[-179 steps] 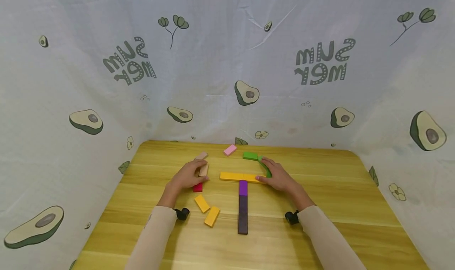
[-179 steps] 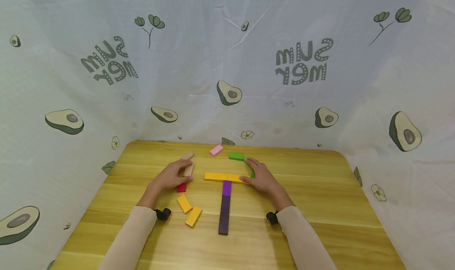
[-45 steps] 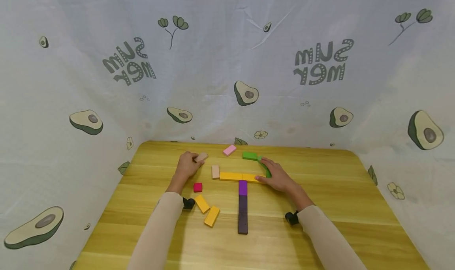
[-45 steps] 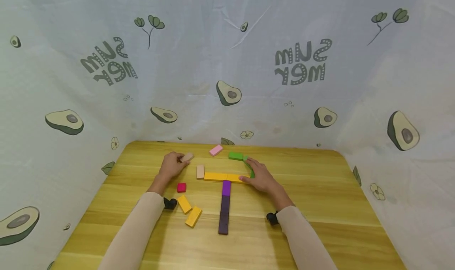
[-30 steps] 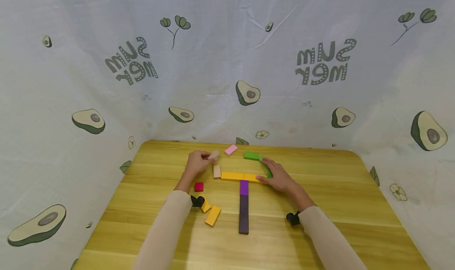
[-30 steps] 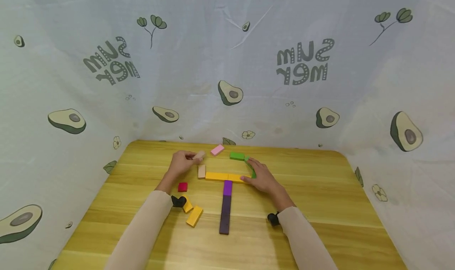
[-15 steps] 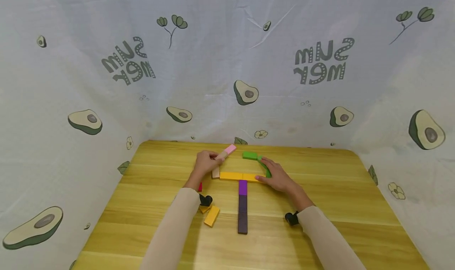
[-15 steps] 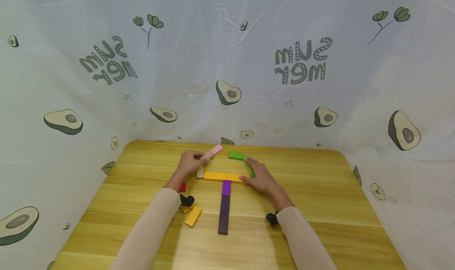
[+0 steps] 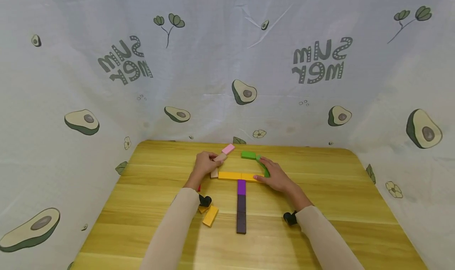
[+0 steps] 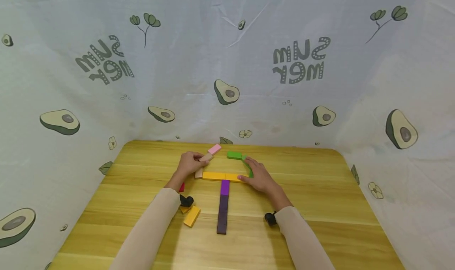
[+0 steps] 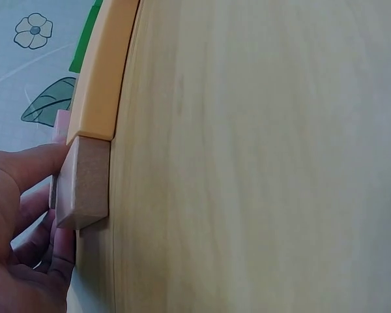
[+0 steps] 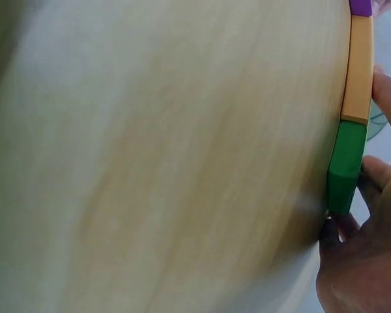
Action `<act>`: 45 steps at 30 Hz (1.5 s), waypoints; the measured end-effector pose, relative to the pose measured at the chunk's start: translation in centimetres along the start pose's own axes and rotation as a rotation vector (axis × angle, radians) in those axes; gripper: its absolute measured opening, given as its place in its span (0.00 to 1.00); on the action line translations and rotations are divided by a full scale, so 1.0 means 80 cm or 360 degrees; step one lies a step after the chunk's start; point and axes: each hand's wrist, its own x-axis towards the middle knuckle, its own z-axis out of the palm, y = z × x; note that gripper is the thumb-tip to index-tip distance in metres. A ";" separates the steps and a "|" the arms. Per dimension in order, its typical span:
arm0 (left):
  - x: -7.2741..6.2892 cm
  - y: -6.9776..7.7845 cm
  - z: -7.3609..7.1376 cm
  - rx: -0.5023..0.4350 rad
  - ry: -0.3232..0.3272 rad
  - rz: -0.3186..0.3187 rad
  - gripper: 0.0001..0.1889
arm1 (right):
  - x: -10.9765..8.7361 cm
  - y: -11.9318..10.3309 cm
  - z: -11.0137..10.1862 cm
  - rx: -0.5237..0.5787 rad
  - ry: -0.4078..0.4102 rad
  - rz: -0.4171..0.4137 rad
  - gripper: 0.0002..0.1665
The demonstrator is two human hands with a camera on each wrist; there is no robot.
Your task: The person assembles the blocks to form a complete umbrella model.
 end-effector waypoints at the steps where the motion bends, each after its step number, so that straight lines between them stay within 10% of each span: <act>1: 0.001 -0.001 0.000 0.0005 0.0003 0.0004 0.20 | 0.000 0.000 0.000 0.0000 -0.0001 -0.0003 0.51; 45: 0.001 -0.008 -0.005 0.0024 -0.0054 0.0078 0.15 | -0.001 0.001 0.002 0.0023 0.0004 0.0009 0.52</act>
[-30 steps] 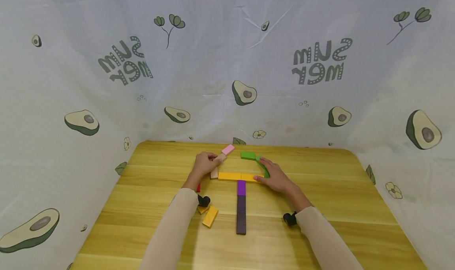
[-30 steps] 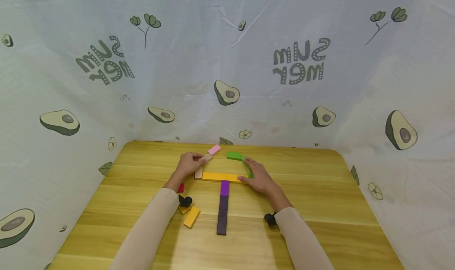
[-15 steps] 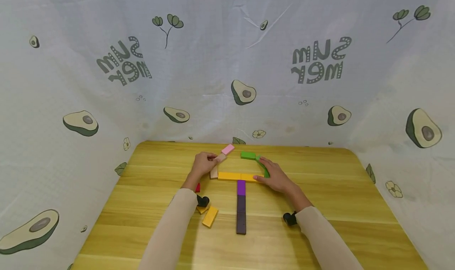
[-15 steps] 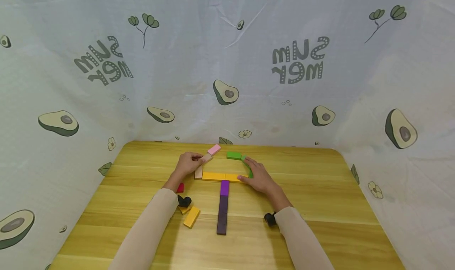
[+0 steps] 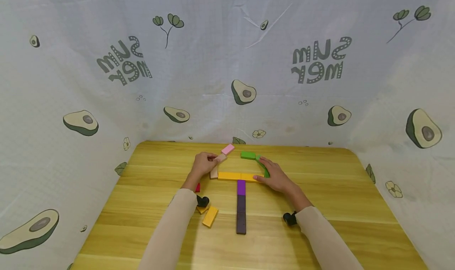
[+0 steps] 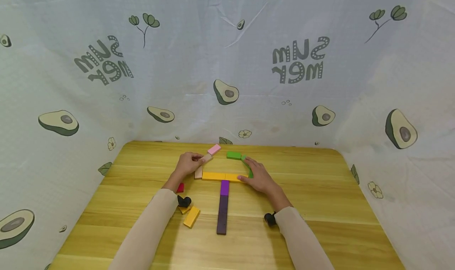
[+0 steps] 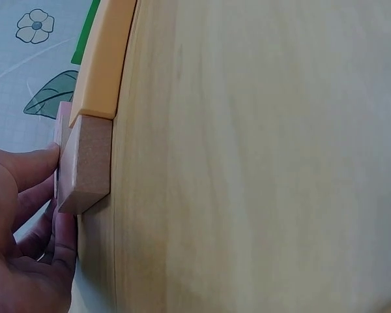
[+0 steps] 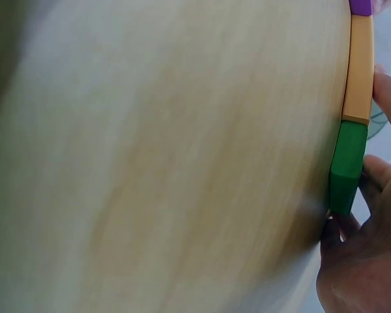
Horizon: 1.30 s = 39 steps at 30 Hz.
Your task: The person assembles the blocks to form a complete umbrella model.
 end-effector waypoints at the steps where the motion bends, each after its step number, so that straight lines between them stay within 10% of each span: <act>1: 0.001 0.000 0.000 0.0001 -0.0004 0.0000 0.15 | 0.000 0.000 0.000 0.0007 0.0000 0.0001 0.52; 24: 0.032 0.023 0.021 -0.0091 0.0082 0.0109 0.29 | 0.000 0.000 0.004 0.0026 0.0007 -0.0001 0.52; 39: 0.032 0.049 0.054 0.0052 0.0309 -0.0049 0.22 | -0.001 0.003 0.006 0.0034 0.0025 -0.0036 0.53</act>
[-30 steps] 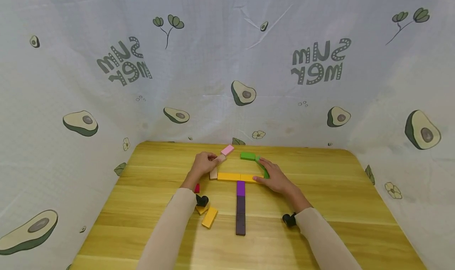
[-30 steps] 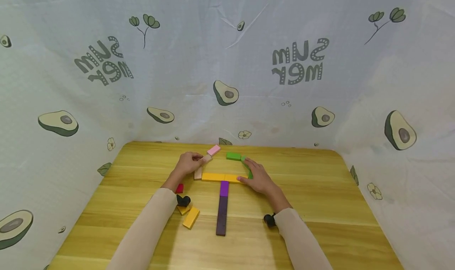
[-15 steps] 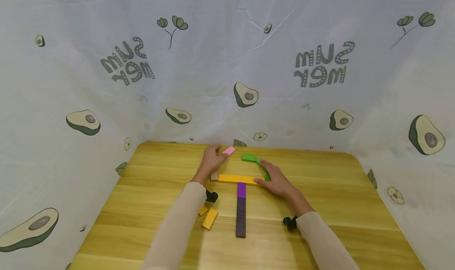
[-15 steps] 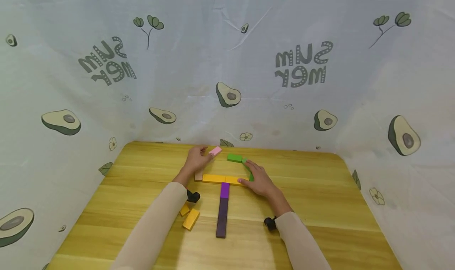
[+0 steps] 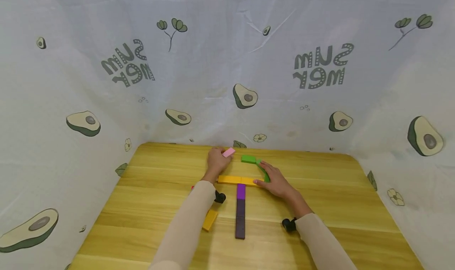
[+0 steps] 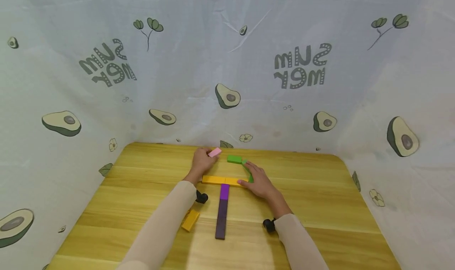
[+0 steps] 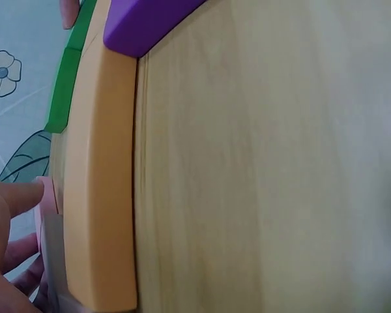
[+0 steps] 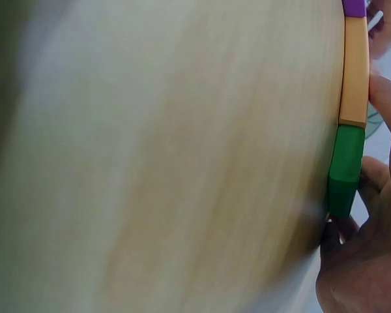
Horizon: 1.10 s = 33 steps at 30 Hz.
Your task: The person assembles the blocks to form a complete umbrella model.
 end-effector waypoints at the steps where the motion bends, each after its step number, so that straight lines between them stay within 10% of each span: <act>1: -0.001 0.000 0.001 0.0019 0.0017 -0.0004 0.21 | -0.001 -0.001 0.000 0.0003 -0.0004 0.0007 0.53; 10: 0.001 -0.004 0.005 0.0041 0.0051 -0.0013 0.18 | -0.002 -0.002 0.002 0.0006 -0.0015 0.0042 0.53; 21: 0.007 -0.004 -0.011 -0.0074 -0.0284 0.0163 0.16 | -0.001 -0.002 -0.002 -0.0004 -0.0011 0.0043 0.53; 33: 0.005 0.001 -0.009 0.0190 -0.0437 0.0179 0.17 | 0.002 0.001 -0.002 -0.0013 -0.0016 0.0040 0.53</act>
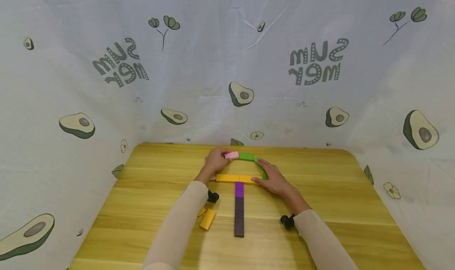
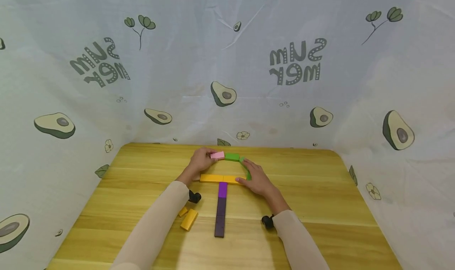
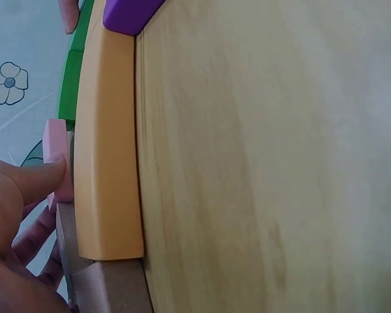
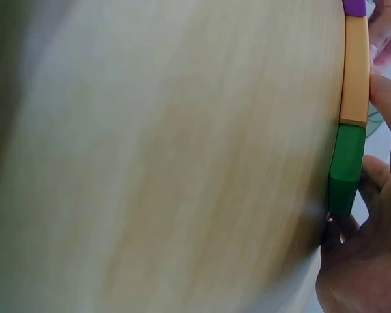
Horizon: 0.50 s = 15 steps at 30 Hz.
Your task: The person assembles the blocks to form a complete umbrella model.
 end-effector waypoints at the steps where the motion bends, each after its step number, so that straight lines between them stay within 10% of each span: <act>1: 0.000 0.000 0.000 0.0004 -0.0003 -0.0001 0.17 | 0.000 -0.001 0.000 -0.0009 0.0004 -0.0005 0.52; 15: -0.004 -0.001 0.006 0.0102 0.0056 0.0014 0.16 | -0.002 -0.002 -0.001 -0.0008 0.0016 -0.0005 0.51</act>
